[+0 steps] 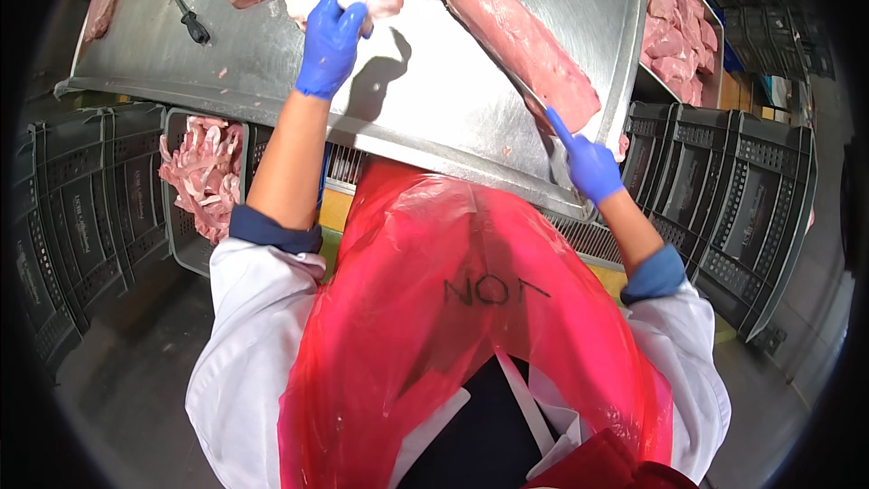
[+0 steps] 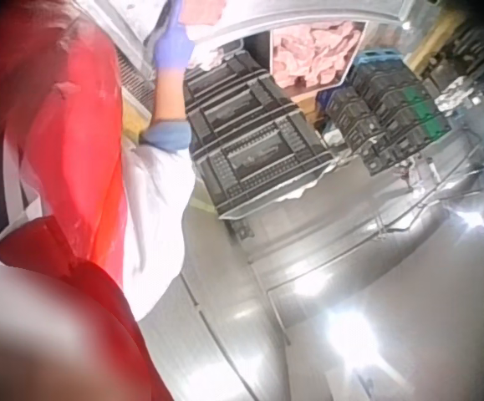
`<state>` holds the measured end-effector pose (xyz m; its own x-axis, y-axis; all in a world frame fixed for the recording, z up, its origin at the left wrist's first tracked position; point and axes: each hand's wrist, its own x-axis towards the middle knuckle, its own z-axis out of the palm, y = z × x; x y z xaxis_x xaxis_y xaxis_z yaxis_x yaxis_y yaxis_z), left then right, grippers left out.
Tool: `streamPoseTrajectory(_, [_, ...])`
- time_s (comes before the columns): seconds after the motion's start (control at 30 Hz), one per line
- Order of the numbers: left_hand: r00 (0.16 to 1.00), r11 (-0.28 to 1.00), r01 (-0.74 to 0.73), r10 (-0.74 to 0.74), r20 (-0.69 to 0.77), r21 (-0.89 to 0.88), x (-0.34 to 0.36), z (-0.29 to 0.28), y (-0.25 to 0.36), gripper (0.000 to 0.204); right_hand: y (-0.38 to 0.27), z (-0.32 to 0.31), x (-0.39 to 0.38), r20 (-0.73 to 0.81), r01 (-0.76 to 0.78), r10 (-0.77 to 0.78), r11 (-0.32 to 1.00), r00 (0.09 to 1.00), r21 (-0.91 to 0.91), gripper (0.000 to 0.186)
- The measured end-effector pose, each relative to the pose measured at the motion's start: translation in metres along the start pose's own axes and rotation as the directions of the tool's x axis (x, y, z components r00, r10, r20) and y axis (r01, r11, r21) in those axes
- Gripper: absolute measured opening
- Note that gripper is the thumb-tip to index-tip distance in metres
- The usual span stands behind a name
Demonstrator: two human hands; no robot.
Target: The person trims fat and connective tissue from large cuts of pork using a boning knife. They repeatedly position each cut on a stainless steel table, slice away excess fat, and place the trimmed meat into a metal tray. The person also discards trimmed fat into a separate bin.
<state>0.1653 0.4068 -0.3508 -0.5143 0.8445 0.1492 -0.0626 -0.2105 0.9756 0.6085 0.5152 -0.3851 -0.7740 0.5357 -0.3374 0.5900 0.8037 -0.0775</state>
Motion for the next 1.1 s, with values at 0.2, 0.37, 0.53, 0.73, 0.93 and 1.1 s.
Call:
streamPoseTrajectory(0.2, [0.938, 0.926, 0.345, -0.335, 0.087, -0.155, -0.076, 0.017, -0.074, 0.007, 0.052, -0.025, -0.131, -0.003, 0.028, -0.028, 0.963, 1.000, 0.268, 0.082])
streamPoseTrajectory(0.37, [0.542, 0.656, 0.745, -0.701, 0.463, 0.122, -0.093, 0.143, -0.115, 0.021, 0.070, -0.040, 0.021, -0.334, -0.032, 0.250, 0.839, 0.909, 0.543, 0.075])
streamPoseTrajectory(0.53, [0.773, 0.586, 0.198, -0.587, 0.243, 0.786, -0.075, 0.223, -0.112, 0.044, 0.042, -0.015, 0.110, -0.396, -0.096, 0.423, 0.772, 0.815, 0.628, 0.080])
streamPoseTrajectory(0.73, [0.740, 0.479, 0.107, -0.624, 0.252, 0.871, -0.039, 0.177, -0.109, 0.037, 0.022, -0.021, 0.132, -0.361, -0.106, 0.454, 0.728, 0.815, 0.677, 0.079])
streamPoseTrajectory(0.93, [0.844, 0.760, 0.384, -0.519, 0.133, 0.525, -0.069, 0.122, -0.138, 0.017, -0.042, -0.029, 0.105, -0.374, 0.099, 0.102, 0.871, 0.922, 0.481, 0.076])
streamPoseTrajectory(1.1, [0.883, 0.849, 0.455, -0.470, -0.009, 0.269, -0.088, 0.109, -0.157, 0.019, -0.082, -0.029, 0.071, -0.107, 0.062, -0.027, 0.942, 0.994, 0.331, 0.075])
